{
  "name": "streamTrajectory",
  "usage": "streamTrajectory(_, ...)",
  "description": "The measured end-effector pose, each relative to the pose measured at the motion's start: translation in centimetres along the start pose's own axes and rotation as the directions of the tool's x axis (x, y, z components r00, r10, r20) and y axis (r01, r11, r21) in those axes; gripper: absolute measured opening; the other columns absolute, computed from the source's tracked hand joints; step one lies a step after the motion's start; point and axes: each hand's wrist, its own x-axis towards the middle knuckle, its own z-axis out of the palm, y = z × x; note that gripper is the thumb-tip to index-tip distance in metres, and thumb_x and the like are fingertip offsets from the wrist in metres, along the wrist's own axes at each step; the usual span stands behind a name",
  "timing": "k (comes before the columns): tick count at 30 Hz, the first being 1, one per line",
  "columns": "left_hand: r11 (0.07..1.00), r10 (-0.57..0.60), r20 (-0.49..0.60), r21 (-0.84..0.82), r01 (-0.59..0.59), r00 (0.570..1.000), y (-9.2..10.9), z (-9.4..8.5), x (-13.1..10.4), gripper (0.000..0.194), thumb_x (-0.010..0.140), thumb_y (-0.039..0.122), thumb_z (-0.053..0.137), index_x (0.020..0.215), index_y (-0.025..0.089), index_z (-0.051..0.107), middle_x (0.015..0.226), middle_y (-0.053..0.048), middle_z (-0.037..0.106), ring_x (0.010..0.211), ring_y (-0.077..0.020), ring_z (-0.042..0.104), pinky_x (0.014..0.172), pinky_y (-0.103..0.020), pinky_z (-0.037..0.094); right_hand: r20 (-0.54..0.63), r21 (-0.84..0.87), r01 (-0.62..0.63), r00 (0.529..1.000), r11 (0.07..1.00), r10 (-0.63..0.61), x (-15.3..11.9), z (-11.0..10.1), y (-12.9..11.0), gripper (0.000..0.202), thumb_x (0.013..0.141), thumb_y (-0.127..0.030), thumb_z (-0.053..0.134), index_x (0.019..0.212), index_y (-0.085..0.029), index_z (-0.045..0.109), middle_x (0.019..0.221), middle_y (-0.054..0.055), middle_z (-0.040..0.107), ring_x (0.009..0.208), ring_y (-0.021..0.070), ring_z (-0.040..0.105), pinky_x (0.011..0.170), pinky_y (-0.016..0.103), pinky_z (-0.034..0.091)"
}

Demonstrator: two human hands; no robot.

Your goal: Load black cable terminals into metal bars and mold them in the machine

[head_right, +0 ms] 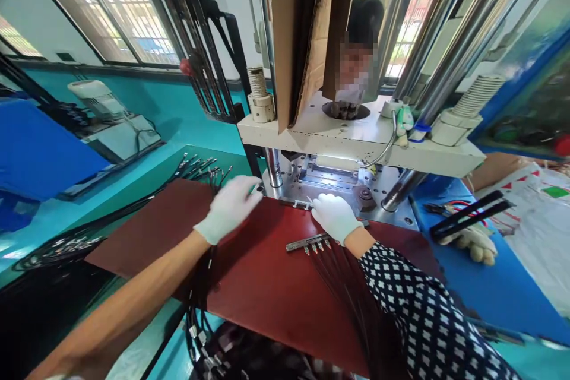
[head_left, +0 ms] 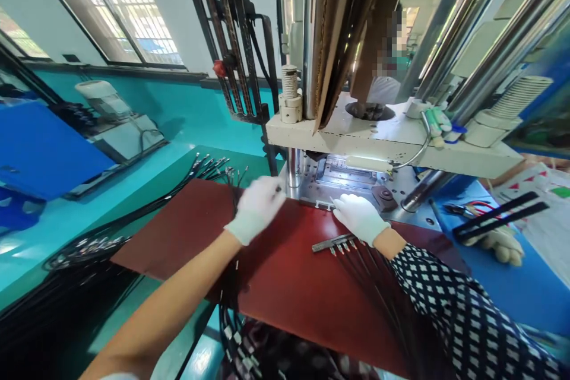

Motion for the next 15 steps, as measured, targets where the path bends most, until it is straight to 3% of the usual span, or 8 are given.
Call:
streamTrajectory(2, 0.976, 0.184, 0.201, 0.079, -0.203, 0.962, 1.8, 4.2, 0.3, 0.025, 0.089, 0.029, 0.062, 0.111, 0.019, 0.066, 0.116, -0.012, 0.063, 0.109, -0.0301, 0.057, 0.096, -0.045, 0.045, -0.011, 0.043, -0.009, 1.0, 0.999, 0.009, 0.0, 0.2, 0.1, 0.03, 0.099, -0.028, 0.046, 0.108, -0.012, 0.069, 0.109, 0.016, 0.065, 0.103, 0.0271, 0.06, 0.088, 0.035, 0.044)
streamTrajectory(5, 0.946, 0.288, 0.294, 0.059, -0.319, 0.911, 2.8, 8.1, 1.3, 0.018, 0.093, 0.026, 0.057, 0.105, 0.018, 0.069, 0.108, -0.01, 0.065, 0.104, -0.0264, 0.058, 0.096, -0.042, 0.045, -0.037, 0.17, -0.007, 0.999, 0.985, 0.013, 0.3, 0.6, 0.8, 0.025, 0.098, -0.026, 0.05, 0.103, -0.012, 0.07, 0.108, 0.015, 0.066, 0.103, 0.0254, 0.06, 0.092, 0.037, 0.045)
streamTrajectory(8, 0.924, 0.345, 0.327, 0.043, -0.379, 0.88, 1.8, 8.9, 2.5, 0.02, 0.095, 0.025, 0.056, 0.106, 0.017, 0.07, 0.106, -0.01, 0.065, 0.102, -0.0244, 0.057, 0.097, -0.04, 0.044, -0.085, 0.376, -0.017, 0.995, 0.927, 0.053, 0.9, 0.3, 2.1, 0.026, 0.1, -0.03, 0.048, 0.105, -0.013, 0.066, 0.103, 0.011, 0.067, 0.095, 0.0209, 0.063, 0.087, 0.037, 0.05)
streamTrajectory(11, 0.915, 0.369, 0.329, 0.037, -0.403, 0.869, 0.8, 8.5, 2.9, 0.021, 0.095, 0.025, 0.057, 0.108, 0.015, 0.07, 0.106, -0.011, 0.064, 0.102, -0.0253, 0.057, 0.098, -0.042, 0.044, -0.121, 0.584, -0.068, 0.978, 0.809, 0.17, -0.2, -0.8, 3.8, 0.046, 0.106, -0.039, 0.023, 0.107, -0.014, 0.062, 0.085, 0.008, 0.066, 0.067, 0.0167, 0.061, 0.063, 0.031, 0.052)
streamTrajectory(13, 0.91, 0.385, 0.325, 0.025, -0.414, 0.864, 0.6, 8.4, 2.8, 0.022, 0.095, 0.025, 0.056, 0.109, 0.016, 0.069, 0.107, -0.011, 0.064, 0.103, -0.0252, 0.056, 0.099, -0.042, 0.044, -0.126, 0.679, -0.094, 0.962, 0.728, 0.241, -3.2, -1.7, 4.9, 0.054, 0.105, -0.043, 0.013, 0.108, -0.016, 0.059, 0.075, 0.005, 0.062, 0.053, 0.0147, 0.051, 0.051, 0.029, 0.046)
streamTrajectory(15, 0.905, 0.4, 0.323, 0.01, -0.425, 0.858, 0.5, 8.5, 2.6, 0.022, 0.095, 0.025, 0.055, 0.11, 0.016, 0.069, 0.107, -0.011, 0.064, 0.104, -0.0251, 0.056, 0.099, -0.042, 0.044, -0.141, 0.742, -0.093, 0.947, 0.664, 0.29, -8.2, -2.3, 6.0, 0.049, 0.104, -0.048, 0.019, 0.11, -0.019, 0.058, 0.07, 0.002, 0.056, 0.052, 0.0135, 0.045, 0.052, 0.029, 0.043)
